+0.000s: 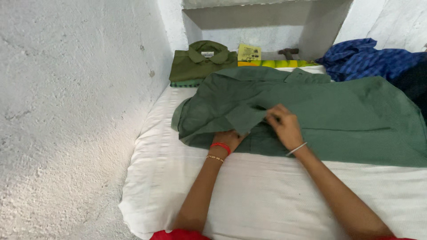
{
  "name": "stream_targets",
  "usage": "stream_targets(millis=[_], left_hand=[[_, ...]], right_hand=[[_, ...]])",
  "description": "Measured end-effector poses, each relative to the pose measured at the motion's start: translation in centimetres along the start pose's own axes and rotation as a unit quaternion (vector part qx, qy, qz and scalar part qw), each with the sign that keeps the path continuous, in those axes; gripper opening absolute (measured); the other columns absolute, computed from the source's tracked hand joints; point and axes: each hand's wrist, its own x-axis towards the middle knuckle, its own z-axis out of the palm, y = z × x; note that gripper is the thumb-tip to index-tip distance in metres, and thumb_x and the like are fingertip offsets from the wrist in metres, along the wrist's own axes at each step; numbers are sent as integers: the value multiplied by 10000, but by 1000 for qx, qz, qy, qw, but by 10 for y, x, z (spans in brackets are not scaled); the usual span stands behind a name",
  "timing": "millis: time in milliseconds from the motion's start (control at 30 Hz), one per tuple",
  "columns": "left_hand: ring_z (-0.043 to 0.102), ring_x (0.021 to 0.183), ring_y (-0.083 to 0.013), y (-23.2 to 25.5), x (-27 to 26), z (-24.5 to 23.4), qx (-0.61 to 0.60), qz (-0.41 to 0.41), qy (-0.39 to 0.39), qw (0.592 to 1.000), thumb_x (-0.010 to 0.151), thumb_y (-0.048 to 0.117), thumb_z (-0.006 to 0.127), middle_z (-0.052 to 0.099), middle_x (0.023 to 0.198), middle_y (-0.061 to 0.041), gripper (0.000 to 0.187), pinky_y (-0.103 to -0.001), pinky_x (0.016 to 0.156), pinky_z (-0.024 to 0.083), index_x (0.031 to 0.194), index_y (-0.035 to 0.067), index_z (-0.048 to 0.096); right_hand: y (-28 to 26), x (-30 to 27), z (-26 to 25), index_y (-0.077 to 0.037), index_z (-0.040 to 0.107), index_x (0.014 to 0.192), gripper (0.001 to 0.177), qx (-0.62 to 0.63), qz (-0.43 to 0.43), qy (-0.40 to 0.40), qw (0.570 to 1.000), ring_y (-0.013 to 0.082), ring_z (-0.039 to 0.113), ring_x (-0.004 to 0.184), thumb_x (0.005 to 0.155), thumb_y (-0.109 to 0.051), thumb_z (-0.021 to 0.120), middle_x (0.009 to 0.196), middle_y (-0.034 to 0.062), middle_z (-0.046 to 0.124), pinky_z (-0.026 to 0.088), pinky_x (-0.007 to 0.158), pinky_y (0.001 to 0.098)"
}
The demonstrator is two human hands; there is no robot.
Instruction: The person folds a green shirt on a white bedsheet, smoothing and aligning it into a compact rectangle, then places it on a stack of folded clothes. The person then begins folding a blue checkered shirt.
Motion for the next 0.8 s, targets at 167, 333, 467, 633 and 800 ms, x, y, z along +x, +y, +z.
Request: stream_targets(millis=[167,333,467,633,800], left_hand=[[520,1320,-377,-2,-2,2,-6,14,50,999,933,585,579,588,1433,-166,658,-522,1120,381,1380,103,615],[542,1270,-394,-7,0,6,17,8,14,1000,945,538,606,598,1381,-175,572,-558,1077,375,1319,108,649],[595,1196,-390,-5,-6,2,40,61,78,994,941,485,624,658,1301,-193,544,-512,1034,430,1269,55,682],[683,1025,-352,19,-22,-35,43,55,10,998,1001,378,616,707,1146,-174,380,-456,941,538,1177,57,716],[702,782,-274,49,-56,-87,43,120,32,991,988,235,681,716,953,-86,173,-395,751,580,913,81,710]], right_hand=[[86,-1,-86,-121,601,1267,458,494,194,246,811,226,529,1292,918,-408,681,1346,48,584,388,1163,392],[130,-45,-153,-92,427,1207,359,596,266,377,657,223,307,1086,1006,-280,657,1234,80,370,125,1258,430],[137,-66,-151,-34,495,1389,521,587,319,337,663,276,536,1316,934,-208,681,1421,123,537,392,1196,410],[128,-55,-151,-5,511,1389,514,599,296,303,680,271,593,1257,896,-50,646,1360,100,621,438,1148,397],[122,-61,-161,-12,483,1373,492,448,220,383,777,277,538,1197,907,22,634,1295,118,564,420,1020,417]])
